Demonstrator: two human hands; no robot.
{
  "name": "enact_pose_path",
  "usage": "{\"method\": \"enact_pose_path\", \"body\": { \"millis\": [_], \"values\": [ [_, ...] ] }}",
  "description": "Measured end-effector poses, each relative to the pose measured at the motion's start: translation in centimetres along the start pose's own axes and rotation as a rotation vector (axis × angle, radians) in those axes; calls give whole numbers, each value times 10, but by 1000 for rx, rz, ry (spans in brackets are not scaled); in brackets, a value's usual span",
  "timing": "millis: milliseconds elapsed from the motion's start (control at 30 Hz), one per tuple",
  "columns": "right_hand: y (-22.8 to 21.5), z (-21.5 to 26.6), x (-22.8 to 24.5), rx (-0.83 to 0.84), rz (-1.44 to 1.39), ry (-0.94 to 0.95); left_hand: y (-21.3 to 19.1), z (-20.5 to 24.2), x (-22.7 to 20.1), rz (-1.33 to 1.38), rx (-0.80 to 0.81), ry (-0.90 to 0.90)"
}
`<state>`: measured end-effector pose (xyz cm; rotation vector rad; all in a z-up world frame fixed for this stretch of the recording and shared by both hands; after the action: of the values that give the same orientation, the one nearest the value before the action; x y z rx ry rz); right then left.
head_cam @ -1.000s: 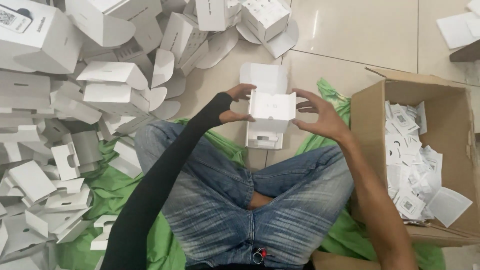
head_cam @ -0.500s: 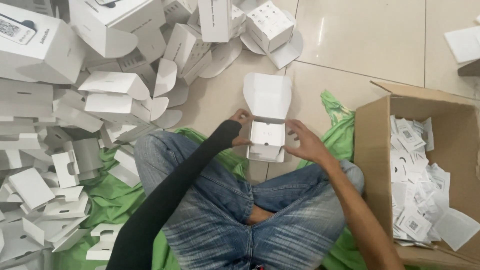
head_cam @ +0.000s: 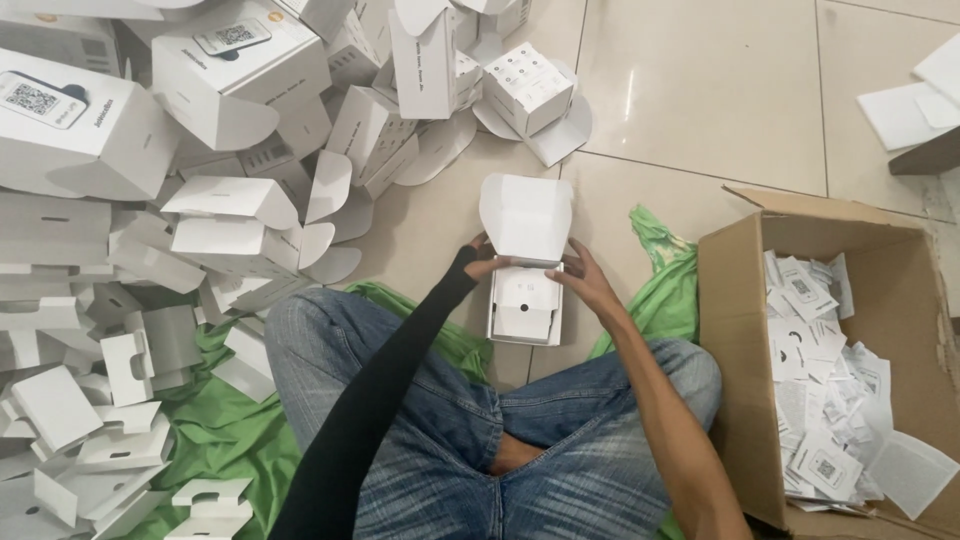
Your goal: Packing small white product boxes with instruction manuals/leaflets.
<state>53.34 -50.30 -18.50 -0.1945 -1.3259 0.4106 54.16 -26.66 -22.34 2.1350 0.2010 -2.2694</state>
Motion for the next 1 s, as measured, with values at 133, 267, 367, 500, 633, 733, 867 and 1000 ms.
{"method": "enact_pose_path", "body": {
  "millis": [133, 267, 367, 500, 633, 733, 867, 1000],
  "values": [
    [-13, 3, 41, -103, -79, 33, -2, 4, -71, 109, -24, -65],
    [-36, 30, 90, -224, -142, -150, -17, 40, -148, -26, -74, 49],
    [-42, 48, 102, -262, -98, -282, -20, 62, -166, -70, -100, 158],
    [-39, 60, 99, -276, -46, -298, -17, 87, -175, -150, -114, 285],
    [-28, 90, 116, -224, -74, -292, -10, 105, -150, -144, -69, 287],
    [-25, 107, 126, -210, -79, -400, -3, 112, -137, -142, -68, 305],
    [-27, 113, 128, -239, -34, -499, 2, 121, -133, -180, -141, 324],
    [-25, 114, 119, -193, -87, -435, 11, 126, -133, -187, -187, 157]
  ]
}}
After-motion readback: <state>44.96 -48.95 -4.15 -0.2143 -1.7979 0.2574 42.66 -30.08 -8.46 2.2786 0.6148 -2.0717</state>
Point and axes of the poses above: each hand's wrist, its own z-axis away from the middle knuckle, its own y-axis out of the palm, x = y × z, the point moved 8 cm from there along -z, towards the middle knuckle, and after that the axes turned 13 degrees about -x, right-handed, at the moved point
